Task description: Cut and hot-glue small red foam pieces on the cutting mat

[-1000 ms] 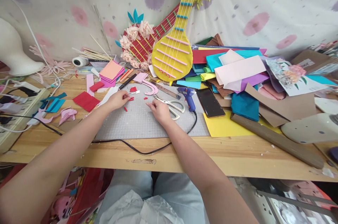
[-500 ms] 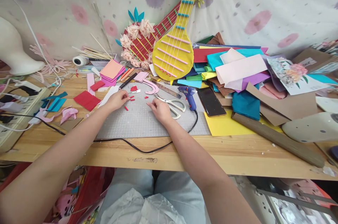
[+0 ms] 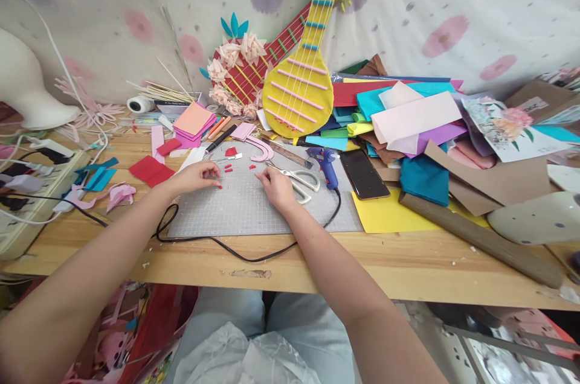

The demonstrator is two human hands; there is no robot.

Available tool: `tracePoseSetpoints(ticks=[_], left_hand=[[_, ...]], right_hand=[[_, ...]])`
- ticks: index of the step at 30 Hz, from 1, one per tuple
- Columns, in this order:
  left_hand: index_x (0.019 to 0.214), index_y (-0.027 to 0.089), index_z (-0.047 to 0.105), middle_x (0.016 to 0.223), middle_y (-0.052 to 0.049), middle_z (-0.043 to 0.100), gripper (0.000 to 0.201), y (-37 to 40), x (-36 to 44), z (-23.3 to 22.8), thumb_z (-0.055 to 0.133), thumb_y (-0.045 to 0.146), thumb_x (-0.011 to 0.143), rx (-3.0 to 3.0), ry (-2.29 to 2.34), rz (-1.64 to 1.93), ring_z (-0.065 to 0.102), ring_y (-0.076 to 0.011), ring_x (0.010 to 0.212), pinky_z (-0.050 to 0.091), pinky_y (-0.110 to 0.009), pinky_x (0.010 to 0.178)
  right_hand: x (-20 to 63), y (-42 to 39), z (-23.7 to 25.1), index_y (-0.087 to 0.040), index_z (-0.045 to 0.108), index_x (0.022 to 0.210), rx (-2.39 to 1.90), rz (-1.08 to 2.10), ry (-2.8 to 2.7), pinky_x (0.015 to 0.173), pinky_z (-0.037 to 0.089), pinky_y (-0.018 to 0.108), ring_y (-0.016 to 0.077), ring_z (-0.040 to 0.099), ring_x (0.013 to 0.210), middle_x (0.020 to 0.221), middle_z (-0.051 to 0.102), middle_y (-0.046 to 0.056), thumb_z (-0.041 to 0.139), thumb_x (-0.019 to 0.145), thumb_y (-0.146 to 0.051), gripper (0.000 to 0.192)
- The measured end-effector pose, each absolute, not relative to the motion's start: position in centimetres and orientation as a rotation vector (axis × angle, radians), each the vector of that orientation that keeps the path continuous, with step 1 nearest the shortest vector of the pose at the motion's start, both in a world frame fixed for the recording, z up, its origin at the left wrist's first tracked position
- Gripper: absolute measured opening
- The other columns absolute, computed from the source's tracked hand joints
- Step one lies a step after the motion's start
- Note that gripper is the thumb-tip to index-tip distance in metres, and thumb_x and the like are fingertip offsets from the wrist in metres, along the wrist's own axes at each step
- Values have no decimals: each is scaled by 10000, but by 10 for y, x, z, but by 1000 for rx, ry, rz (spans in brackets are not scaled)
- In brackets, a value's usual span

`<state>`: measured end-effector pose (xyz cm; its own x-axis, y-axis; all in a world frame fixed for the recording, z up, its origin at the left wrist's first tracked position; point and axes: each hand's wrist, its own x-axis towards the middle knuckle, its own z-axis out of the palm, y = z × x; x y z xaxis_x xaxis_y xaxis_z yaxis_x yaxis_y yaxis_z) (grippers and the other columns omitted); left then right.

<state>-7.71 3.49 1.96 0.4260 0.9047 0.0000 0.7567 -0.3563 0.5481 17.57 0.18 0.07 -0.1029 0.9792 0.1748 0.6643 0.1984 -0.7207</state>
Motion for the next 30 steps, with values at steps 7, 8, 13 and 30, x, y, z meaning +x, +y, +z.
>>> tracePoseSetpoints(ticks=[7, 8, 13, 30], left_hand=[[760, 187, 561, 756, -48, 587, 188, 27, -23, -2, 479, 353, 791, 2144, 1980, 772, 534, -184, 736, 386, -312, 686], [802, 187, 559, 763, -50, 587, 197, 26, -19, -3, 459, 356, 803, 2064, 2052, 835, 537, -187, 733, 388, -316, 686], [951, 187, 511, 839, -64, 583, 253, 20, -33, 0, 357, 364, 854, 1629, 2222, 1297, 546, -184, 787, 411, -322, 736], [748, 179, 544, 735, -17, 571, 188, 22, -46, -7, 520, 365, 752, 1536, 2011, 1481, 515, -124, 676, 445, -269, 677]], right_hand=[[176, -2, 0, -204, 375, 524, -1544, 622, -1830, 541, 280, 250, 137, 440, 533, 498, 434, -14, 378, 849, -478, 425], [176, -2, -1, -204, 350, 506, -1533, 641, -1809, 534, 277, 250, 133, 423, 516, 479, 407, -19, 379, 840, -500, 447], [180, 16, 3, -208, 387, 573, -1482, 937, -1406, 498, 319, 238, 106, 407, 464, 486, 439, -39, 446, 810, -471, 359], [78, 60, 29, -167, 604, 767, -1361, 1135, -1527, 634, 445, 274, 116, 551, 621, 718, 628, 20, 502, 799, -311, 179]])
